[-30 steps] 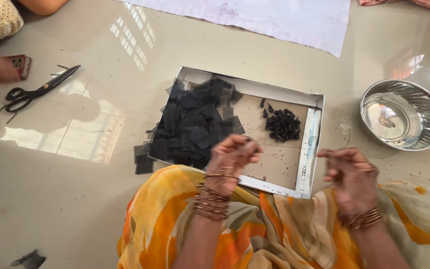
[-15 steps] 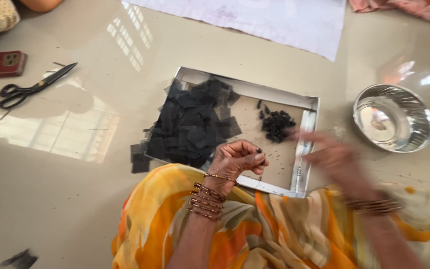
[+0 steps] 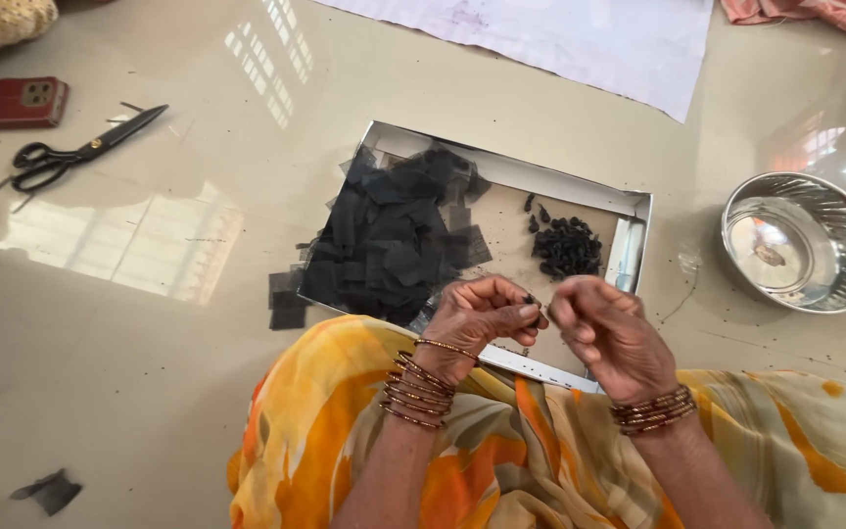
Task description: The person rolls black mesh fabric squares into small cylinders and secures them with thread.
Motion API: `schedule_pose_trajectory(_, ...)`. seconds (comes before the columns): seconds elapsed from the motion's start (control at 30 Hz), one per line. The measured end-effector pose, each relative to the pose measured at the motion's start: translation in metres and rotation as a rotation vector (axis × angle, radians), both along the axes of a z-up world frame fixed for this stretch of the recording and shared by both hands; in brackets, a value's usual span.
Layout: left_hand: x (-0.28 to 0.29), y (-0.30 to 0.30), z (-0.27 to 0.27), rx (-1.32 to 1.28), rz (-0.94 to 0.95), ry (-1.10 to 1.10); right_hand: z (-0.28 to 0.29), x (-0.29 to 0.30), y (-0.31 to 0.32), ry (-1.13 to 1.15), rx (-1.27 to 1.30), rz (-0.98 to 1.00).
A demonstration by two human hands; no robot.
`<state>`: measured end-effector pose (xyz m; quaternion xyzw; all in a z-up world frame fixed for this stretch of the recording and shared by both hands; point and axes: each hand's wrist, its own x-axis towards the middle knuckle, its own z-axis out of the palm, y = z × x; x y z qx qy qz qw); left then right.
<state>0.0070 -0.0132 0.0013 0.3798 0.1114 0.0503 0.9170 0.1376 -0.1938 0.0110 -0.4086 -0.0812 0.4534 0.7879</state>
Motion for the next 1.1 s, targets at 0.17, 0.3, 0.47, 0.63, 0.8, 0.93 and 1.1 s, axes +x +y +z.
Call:
schedule_pose_trajectory(0.17,-0.001,-0.004,0.001,0.045,0.034,0.034,-0.008,0.000,0.005,0.101,-0.087,0.093)
schedule_pose_trajectory(0.3,0.002,-0.008,-0.008,0.090,0.013,0.047,-0.022,0.003,0.004,0.023,-0.196,0.063)
schedule_pose_trajectory(0.47,0.002,-0.002,-0.008,0.096,0.045,0.024,-0.015,0.006,0.004,0.061,-0.133,0.062)
schedule_pose_trajectory(0.63,0.003,0.003,-0.017,0.028,0.104,0.004,-0.044,0.035,-0.045,-0.001,-0.072,0.040)
schedule_pose_trajectory(0.8,0.009,-0.008,-0.013,0.024,0.110,0.040,-0.012,0.023,-0.035,0.292,0.295,-0.035)
schedule_pose_trajectory(0.93,0.006,-0.010,-0.006,0.031,0.050,0.058,0.016,0.000,-0.004,-0.648,-0.291,-0.128)
schedule_pose_trajectory(1.1,0.007,-0.007,-0.020,-0.021,0.027,0.039,-0.044,0.001,-0.009,-1.863,-0.465,-0.032)
